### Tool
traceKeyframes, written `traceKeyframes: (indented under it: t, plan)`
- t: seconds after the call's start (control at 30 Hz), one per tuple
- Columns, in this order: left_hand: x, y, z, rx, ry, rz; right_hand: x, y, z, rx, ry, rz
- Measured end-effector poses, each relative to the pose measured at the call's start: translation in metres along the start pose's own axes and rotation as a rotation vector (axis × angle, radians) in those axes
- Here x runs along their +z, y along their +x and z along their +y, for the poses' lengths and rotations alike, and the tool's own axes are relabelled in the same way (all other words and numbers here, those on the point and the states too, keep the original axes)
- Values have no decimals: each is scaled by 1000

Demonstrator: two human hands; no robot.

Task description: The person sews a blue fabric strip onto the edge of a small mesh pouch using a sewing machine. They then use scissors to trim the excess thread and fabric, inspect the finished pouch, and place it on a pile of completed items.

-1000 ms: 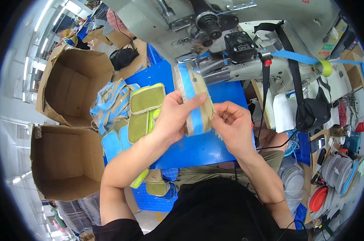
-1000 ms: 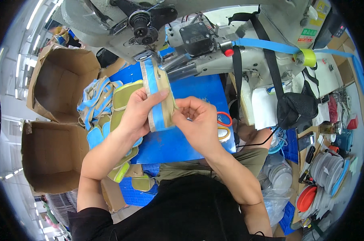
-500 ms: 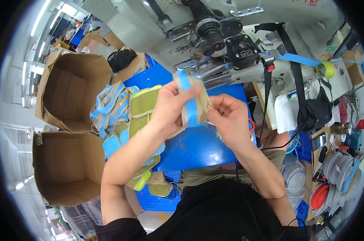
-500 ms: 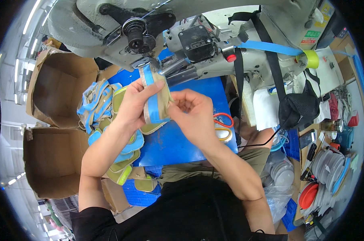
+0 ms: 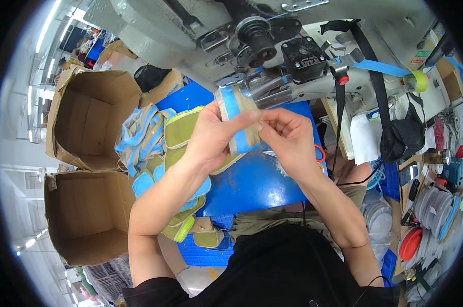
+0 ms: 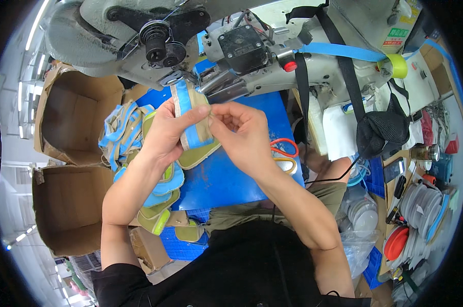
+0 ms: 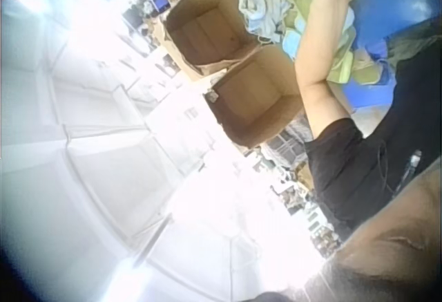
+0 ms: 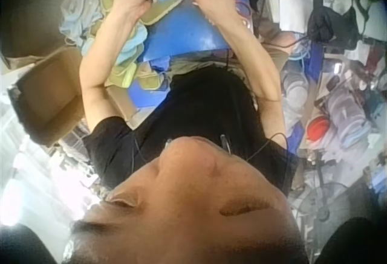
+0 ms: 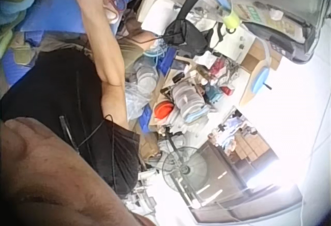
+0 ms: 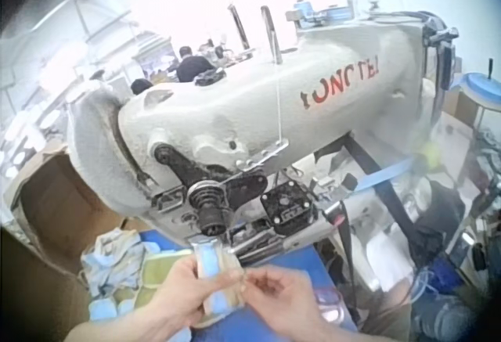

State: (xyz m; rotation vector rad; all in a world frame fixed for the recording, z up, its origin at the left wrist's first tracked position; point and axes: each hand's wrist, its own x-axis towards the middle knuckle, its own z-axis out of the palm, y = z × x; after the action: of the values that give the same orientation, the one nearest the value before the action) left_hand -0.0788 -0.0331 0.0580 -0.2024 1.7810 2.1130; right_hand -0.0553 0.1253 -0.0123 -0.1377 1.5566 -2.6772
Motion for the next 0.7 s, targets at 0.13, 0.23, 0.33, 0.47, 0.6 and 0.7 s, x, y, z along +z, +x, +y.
traceKeyframes:
  t: [0.13, 0.23, 0.33, 0.47, 0.6, 0.7]
  plan:
    - [-1, 14, 9, 7, 74, 21, -2, 12, 0, -28, -34, 4]
    - [0, 17, 14, -8, 59, 35, 1, 12, 0, -64, -70, 35]
    - [-3, 17, 15, -3, 42, 38, 4, 12, 2, -116, -146, 82]
    - [-7, 4, 4, 138, 153, 40, 8, 11, 5, -261, -221, 129]
    - [-19, -3, 0, 230, 247, 27, 3, 6, 11, -451, -410, 143]
    - [-21, -1, 5, 163, 142, -31, 5, 6, 26, -605, -484, 180]
